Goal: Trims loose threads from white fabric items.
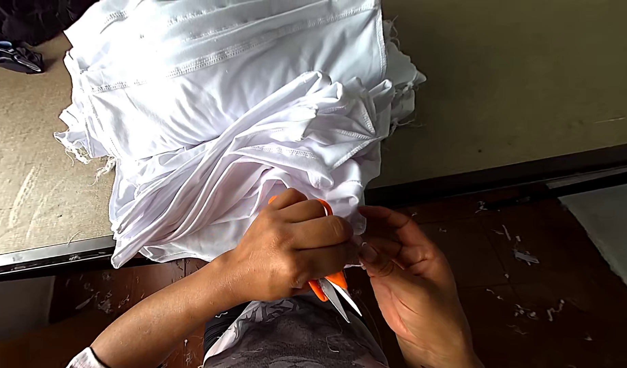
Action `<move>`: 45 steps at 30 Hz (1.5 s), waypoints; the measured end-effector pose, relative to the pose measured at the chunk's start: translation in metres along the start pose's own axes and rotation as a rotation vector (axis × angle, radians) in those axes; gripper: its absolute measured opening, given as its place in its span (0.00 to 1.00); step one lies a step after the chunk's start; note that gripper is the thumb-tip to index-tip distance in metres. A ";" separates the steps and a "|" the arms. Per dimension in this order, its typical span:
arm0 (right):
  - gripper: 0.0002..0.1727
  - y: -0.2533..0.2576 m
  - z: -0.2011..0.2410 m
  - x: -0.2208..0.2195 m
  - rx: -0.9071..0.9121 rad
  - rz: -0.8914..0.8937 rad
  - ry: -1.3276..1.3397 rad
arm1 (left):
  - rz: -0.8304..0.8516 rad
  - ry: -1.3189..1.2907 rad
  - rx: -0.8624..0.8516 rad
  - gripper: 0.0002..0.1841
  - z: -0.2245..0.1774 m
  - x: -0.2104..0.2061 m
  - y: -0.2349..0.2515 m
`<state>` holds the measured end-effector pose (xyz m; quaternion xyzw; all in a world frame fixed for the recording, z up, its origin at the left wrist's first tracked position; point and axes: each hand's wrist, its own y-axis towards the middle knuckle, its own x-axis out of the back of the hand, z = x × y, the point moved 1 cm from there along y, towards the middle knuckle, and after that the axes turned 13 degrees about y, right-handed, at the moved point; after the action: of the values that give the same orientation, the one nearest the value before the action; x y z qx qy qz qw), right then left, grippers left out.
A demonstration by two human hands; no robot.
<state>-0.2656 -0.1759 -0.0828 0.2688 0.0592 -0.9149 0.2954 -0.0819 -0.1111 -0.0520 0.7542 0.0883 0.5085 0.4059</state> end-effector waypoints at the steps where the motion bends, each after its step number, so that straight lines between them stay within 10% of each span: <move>1: 0.23 -0.001 0.000 0.000 0.000 0.007 -0.002 | -0.019 -0.014 0.001 0.07 -0.001 0.001 -0.002; 9: 0.19 -0.001 0.000 0.007 -0.025 -0.006 0.005 | 0.162 -0.440 0.061 0.28 -0.020 0.035 -0.008; 16: 0.20 -0.002 0.000 0.003 -0.027 -0.005 0.052 | 0.025 0.193 0.014 0.08 -0.008 0.021 -0.007; 25: 0.18 0.000 -0.003 0.004 -0.075 -0.057 0.153 | 0.035 -0.212 0.037 0.14 -0.015 0.023 0.000; 33: 0.18 -0.001 -0.002 0.005 -0.115 -0.077 0.191 | 0.068 0.417 0.043 0.09 0.005 0.027 -0.012; 45: 0.20 0.000 0.001 0.001 -0.103 -0.088 0.163 | 0.070 0.383 -0.051 0.09 0.008 0.026 -0.003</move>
<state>-0.2666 -0.1760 -0.0824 0.3238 0.1416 -0.8979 0.2624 -0.0626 -0.0989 -0.0375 0.6358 0.1246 0.6587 0.3826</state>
